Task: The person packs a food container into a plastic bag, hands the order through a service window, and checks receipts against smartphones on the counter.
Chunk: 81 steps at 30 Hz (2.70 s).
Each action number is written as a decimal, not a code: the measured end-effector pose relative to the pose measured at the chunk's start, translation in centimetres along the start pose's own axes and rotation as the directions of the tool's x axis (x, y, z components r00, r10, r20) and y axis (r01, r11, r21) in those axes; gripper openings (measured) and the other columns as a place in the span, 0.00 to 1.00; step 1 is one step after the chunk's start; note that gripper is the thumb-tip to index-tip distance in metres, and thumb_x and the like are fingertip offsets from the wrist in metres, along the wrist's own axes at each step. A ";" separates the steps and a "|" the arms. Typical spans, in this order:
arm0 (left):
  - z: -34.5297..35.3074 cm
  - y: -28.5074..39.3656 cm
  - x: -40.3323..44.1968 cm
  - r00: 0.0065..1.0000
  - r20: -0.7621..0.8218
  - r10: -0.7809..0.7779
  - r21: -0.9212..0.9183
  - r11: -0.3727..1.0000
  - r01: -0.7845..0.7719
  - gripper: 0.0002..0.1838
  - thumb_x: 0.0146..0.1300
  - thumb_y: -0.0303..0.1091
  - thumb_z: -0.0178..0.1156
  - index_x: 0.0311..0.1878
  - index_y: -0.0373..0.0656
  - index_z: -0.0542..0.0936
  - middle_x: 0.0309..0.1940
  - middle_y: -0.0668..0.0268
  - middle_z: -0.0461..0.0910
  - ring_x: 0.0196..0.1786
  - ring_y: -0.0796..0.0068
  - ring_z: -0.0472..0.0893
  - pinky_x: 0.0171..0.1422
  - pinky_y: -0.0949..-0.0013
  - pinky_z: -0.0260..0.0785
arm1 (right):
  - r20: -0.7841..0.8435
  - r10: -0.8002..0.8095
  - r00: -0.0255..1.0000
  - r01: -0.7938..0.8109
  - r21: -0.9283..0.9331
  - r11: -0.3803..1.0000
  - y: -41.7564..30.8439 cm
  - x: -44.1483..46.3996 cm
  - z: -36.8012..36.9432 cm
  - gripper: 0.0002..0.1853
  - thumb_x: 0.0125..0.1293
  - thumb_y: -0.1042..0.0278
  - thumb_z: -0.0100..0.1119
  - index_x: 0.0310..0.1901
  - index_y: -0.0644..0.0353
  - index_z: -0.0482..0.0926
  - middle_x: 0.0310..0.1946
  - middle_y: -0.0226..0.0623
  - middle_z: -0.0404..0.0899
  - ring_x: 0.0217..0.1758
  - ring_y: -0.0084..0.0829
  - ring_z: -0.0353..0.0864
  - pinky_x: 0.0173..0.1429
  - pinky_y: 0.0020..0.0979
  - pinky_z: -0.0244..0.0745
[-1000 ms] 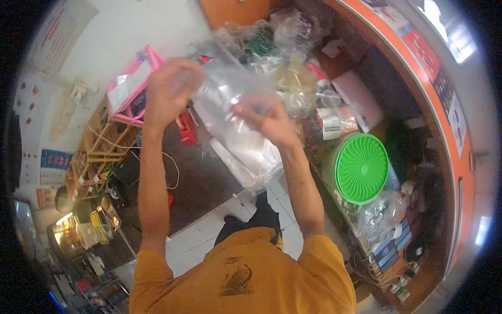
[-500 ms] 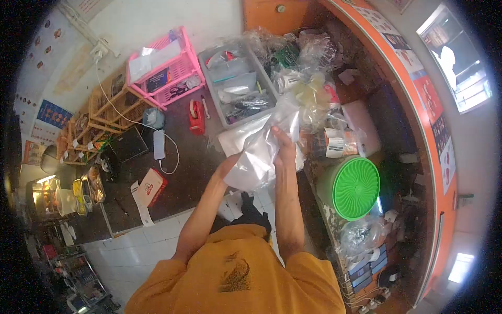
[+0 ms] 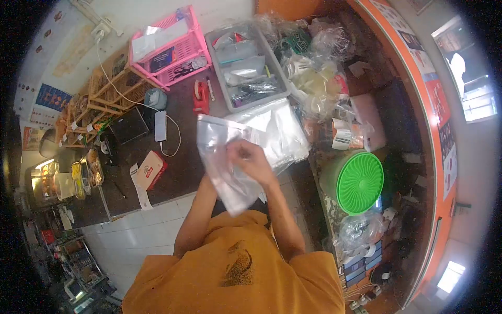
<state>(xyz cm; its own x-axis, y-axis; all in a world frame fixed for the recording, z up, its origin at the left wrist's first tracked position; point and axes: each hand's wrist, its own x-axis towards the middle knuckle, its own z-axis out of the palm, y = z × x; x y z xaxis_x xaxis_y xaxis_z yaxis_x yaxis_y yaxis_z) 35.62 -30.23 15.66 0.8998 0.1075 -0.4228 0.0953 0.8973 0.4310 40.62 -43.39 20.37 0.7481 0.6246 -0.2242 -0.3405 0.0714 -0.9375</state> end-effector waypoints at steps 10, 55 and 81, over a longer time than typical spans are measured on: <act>2.8 -0.6 -2.5 0.889 -0.142 0.434 0.542 0.786 -0.297 0.16 0.74 0.36 0.60 0.55 0.33 0.81 0.43 0.71 0.79 0.48 0.82 0.77 0.51 0.74 0.69 | -0.422 -0.314 0.851 0.139 -0.395 0.908 1.4 0.9 0.5 0.07 0.62 0.80 0.66 0.41 0.68 0.82 0.25 0.38 0.82 0.28 0.22 0.78 0.34 0.28 0.74; -1.0 7.9 -2.3 0.965 -0.008 0.264 0.354 0.903 -0.244 0.10 0.59 0.22 0.71 0.42 0.39 0.82 0.37 0.65 0.84 0.37 0.77 0.80 0.42 0.72 0.71 | -0.575 -0.667 0.473 0.173 -0.682 0.711 -7.3 -1.6 -6.6 0.09 0.66 0.72 0.66 0.45 0.65 0.82 0.37 0.34 0.83 0.38 0.26 0.81 0.45 0.28 0.77; -18.3 11.5 -8.0 0.920 -0.323 0.224 -0.138 0.950 -0.279 0.07 0.64 0.22 0.60 0.39 0.49 0.78 0.25 0.74 0.75 0.24 0.85 0.73 0.26 0.85 0.61 | -0.033 0.208 0.977 -0.138 0.646 0.750 4.7 2.6 6.5 0.22 0.66 0.82 0.57 0.60 0.60 0.68 0.34 0.35 0.80 0.32 0.24 0.78 0.37 0.26 0.77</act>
<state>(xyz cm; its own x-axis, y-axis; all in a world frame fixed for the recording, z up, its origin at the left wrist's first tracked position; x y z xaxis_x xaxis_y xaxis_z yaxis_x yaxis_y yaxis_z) 21.73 -12.94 9.37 0.7117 0.4376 -0.5496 -0.2197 0.8817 0.4176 37.30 -36.37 17.10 0.6792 0.5995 -0.4234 -0.7270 0.4700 -0.5007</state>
